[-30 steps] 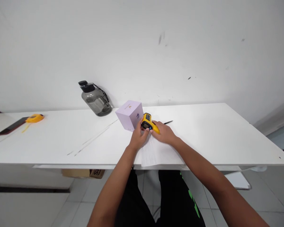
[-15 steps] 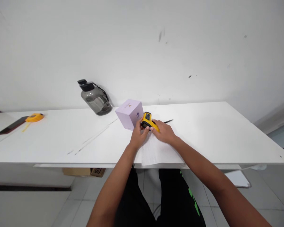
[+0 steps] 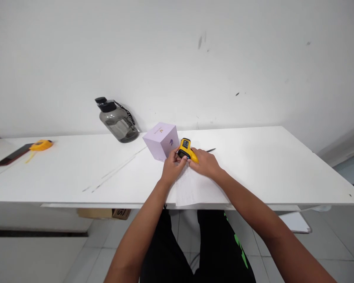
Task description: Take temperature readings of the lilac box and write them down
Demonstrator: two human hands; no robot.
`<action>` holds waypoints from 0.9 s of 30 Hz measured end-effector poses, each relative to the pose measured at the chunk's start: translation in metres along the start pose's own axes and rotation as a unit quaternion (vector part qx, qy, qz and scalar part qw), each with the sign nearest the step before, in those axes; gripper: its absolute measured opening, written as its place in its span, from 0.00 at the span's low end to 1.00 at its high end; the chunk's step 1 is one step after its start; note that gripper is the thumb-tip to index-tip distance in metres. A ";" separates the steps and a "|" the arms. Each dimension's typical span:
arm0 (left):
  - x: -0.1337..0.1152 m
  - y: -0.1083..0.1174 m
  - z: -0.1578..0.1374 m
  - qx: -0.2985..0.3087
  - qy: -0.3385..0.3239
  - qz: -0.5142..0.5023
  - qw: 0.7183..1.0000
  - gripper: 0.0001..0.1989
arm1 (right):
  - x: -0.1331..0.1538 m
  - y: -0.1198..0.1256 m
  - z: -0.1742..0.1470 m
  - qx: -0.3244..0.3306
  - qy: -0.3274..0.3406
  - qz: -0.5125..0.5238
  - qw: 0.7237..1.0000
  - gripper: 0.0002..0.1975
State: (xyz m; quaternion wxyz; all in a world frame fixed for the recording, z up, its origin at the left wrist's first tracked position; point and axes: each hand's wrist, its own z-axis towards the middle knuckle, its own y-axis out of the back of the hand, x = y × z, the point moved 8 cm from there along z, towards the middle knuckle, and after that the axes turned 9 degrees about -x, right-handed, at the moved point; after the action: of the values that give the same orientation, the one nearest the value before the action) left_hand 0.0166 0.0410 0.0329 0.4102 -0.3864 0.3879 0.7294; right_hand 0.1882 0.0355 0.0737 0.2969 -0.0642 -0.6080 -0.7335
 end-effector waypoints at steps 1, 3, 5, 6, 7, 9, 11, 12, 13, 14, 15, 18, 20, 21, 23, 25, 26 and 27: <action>-0.001 0.001 0.000 -0.003 -0.005 0.009 1.000 0.39 | 0.000 0.000 0.000 -0.002 -0.004 0.009 1.000 0.29; -0.003 0.003 0.001 -0.003 -0.018 0.021 1.000 0.39 | -0.002 -0.001 0.000 -0.006 -0.014 0.030 0.999 0.30; -0.004 0.005 0.002 0.002 -0.027 0.015 1.000 0.40 | -0.004 -0.003 0.000 -0.010 -0.023 0.055 0.998 0.31; -0.004 0.005 0.002 0.006 -0.030 0.007 1.000 0.41 | -0.005 -0.004 0.001 -0.016 -0.025 0.071 0.997 0.31; -0.004 0.005 0.002 0.009 -0.032 -0.001 0.999 0.42 | -0.006 -0.004 0.002 -0.025 -0.026 0.092 0.995 0.31; -0.003 0.002 0.002 0.021 -0.031 -0.018 0.999 0.44 | -0.011 -0.006 0.004 -0.045 -0.024 0.143 0.988 0.29; 0.000 -0.004 0.001 0.051 -0.017 -0.046 0.997 0.48 | -0.016 -0.008 0.005 -0.060 -0.020 0.191 0.979 0.28; 0.002 -0.009 0.000 0.070 -0.005 -0.067 0.995 0.51 | -0.018 -0.009 0.006 -0.066 -0.017 0.210 0.975 0.29; 0.004 -0.013 -0.001 0.086 0.007 -0.089 0.992 0.53 | -0.019 -0.010 0.005 -0.072 -0.012 0.221 0.973 0.29; 0.005 -0.015 -0.001 0.091 0.019 -0.109 0.990 0.54 | -0.019 -0.010 0.005 -0.077 -0.005 0.225 0.971 0.30; 0.007 -0.016 -0.001 0.086 0.029 -0.121 0.989 0.54 | -0.017 -0.010 0.005 -0.077 0.006 0.223 0.972 0.30; 0.012 -0.011 0.003 0.024 0.049 -0.115 0.992 0.46 | -0.008 -0.012 0.003 -0.044 0.048 0.197 0.978 0.29; 0.012 -0.007 0.005 -0.009 0.054 -0.101 0.993 0.40 | -0.007 -0.008 0.006 -0.041 0.059 0.164 0.984 0.27; 0.011 -0.005 0.005 -0.018 0.053 -0.095 0.994 0.38 | -0.011 -0.004 0.008 -0.057 0.053 0.139 0.987 0.26; 0.007 -0.001 0.005 -0.028 0.046 -0.084 0.995 0.34 | -0.026 0.007 0.014 -0.096 0.021 0.067 0.993 0.27; 0.005 0.001 0.003 -0.023 0.041 -0.078 0.996 0.31 | -0.044 0.010 0.019 -0.091 -0.022 -0.010 0.996 0.27; 0.004 0.001 0.003 -0.015 0.043 -0.081 0.996 0.30 | -0.054 0.007 0.021 -0.064 -0.044 -0.039 0.996 0.25; 0.004 0.000 0.002 -0.004 0.048 -0.088 0.995 0.30 | -0.062 0.005 0.022 -0.040 -0.062 -0.057 0.996 0.23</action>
State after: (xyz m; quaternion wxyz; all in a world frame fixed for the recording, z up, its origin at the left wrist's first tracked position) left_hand 0.0142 0.0442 0.0304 0.4523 -0.4550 0.3686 0.6727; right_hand 0.2355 0.0774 0.0549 0.2132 -0.0867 -0.5979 -0.7678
